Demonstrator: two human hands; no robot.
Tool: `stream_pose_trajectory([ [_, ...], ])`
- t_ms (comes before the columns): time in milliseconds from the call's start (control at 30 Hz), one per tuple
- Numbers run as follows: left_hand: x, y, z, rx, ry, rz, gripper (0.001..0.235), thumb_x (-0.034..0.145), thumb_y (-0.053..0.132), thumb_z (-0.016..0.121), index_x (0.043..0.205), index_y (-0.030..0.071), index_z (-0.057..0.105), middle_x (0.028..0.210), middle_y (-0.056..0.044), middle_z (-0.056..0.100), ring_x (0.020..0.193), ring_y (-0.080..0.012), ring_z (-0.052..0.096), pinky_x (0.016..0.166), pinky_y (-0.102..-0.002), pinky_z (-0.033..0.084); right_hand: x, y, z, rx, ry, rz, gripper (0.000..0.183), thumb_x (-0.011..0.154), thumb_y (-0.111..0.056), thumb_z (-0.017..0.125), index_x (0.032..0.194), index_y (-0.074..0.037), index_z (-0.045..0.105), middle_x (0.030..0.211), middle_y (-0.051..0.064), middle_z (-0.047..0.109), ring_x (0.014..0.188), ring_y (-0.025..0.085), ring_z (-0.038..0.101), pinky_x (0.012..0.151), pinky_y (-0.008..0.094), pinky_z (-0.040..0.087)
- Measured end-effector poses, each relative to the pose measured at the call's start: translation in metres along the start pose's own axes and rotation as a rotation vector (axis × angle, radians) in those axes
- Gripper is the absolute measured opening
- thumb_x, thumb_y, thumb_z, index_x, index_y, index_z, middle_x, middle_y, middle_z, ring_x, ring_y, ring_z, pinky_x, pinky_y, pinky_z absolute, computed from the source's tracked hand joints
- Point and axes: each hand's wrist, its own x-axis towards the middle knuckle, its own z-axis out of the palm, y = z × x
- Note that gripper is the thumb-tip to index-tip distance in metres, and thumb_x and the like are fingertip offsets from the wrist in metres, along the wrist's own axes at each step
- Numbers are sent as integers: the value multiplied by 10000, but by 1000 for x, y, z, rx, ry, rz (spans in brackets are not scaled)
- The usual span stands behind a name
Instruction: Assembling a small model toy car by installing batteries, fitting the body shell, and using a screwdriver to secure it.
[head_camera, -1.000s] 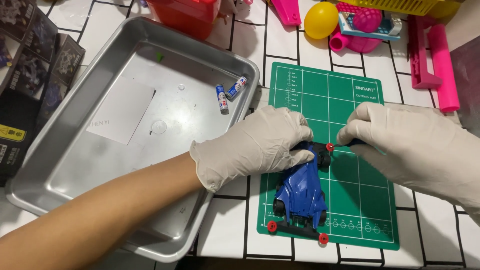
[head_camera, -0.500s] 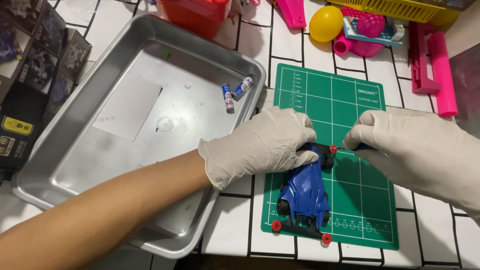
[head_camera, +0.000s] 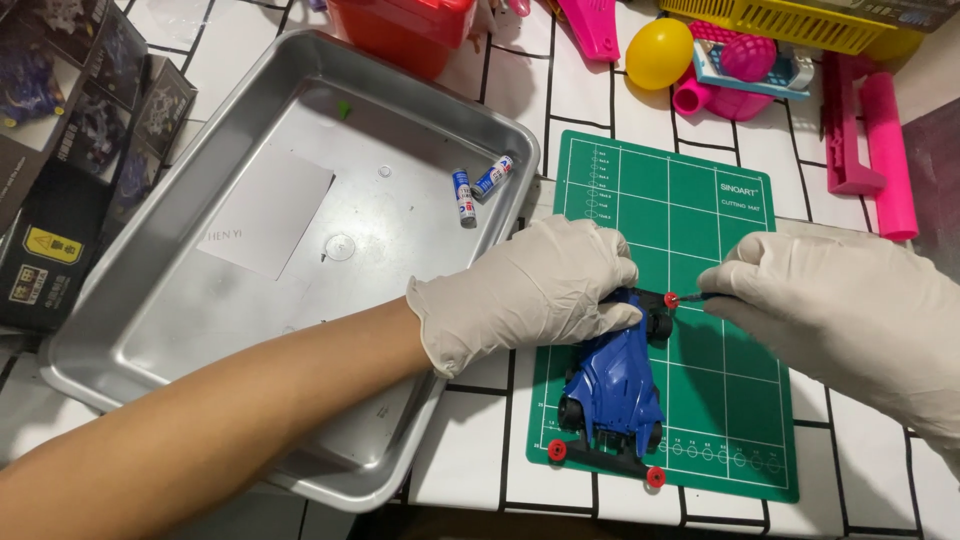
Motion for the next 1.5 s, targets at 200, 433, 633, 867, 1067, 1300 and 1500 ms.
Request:
stream_pose_trajectory([
  [200,-1,1,-1,-7,17,-3,499,962,564,535,1160,153,737,1224,-108,681,983,-362,673,708,-532,531,4,-2,-4,-19,-44,-21,477,796,-539,703,1237,-377,628,1258,-86,622,889,232,748,554,447,675],
  [433,0,1,-1,0,-2,-6,501,962,568,536,1156,152,735,1204,-103,686,971,-357,676,703,-533,530,2,-3,-5,-71,-103,15,262,934,-574,540,1070,-380,651,789,-110,661,735,213,699,597,421,591],
  [633,1,3,-2,15,-18,-25,501,964,582,524,1148,164,728,1149,-97,685,927,-355,678,643,-528,535,6,0,3,-70,-108,-1,349,855,-550,635,1194,-466,641,1123,-146,668,915,184,725,567,438,635],
  [867,0,5,-9,20,-49,-32,508,975,587,509,1144,161,727,1101,-90,683,869,-339,682,615,-509,537,3,6,23,-96,-136,136,349,920,-625,541,1174,-389,583,956,-92,661,774,134,702,560,354,548],
  [1067,1,8,-14,9,-79,-48,507,976,590,503,1138,159,715,1087,-89,678,859,-338,683,630,-511,547,5,17,32,-133,-27,-37,452,915,-377,596,1325,-548,517,1142,-109,670,866,224,750,587,409,613],
  [1300,-1,8,-59,-44,89,-12,436,942,548,582,1184,200,682,1097,-81,703,923,-334,693,711,-558,535,-1,24,57,80,188,-63,370,877,-412,691,1244,-384,658,755,-56,623,641,186,644,559,394,448],
  [1500,-75,-13,-144,215,341,-114,259,997,326,732,1086,87,689,896,-105,701,738,-289,697,617,-456,600,4,20,49,-156,11,-11,573,807,-445,692,1346,-510,505,1250,-96,631,849,141,758,602,350,630],
])
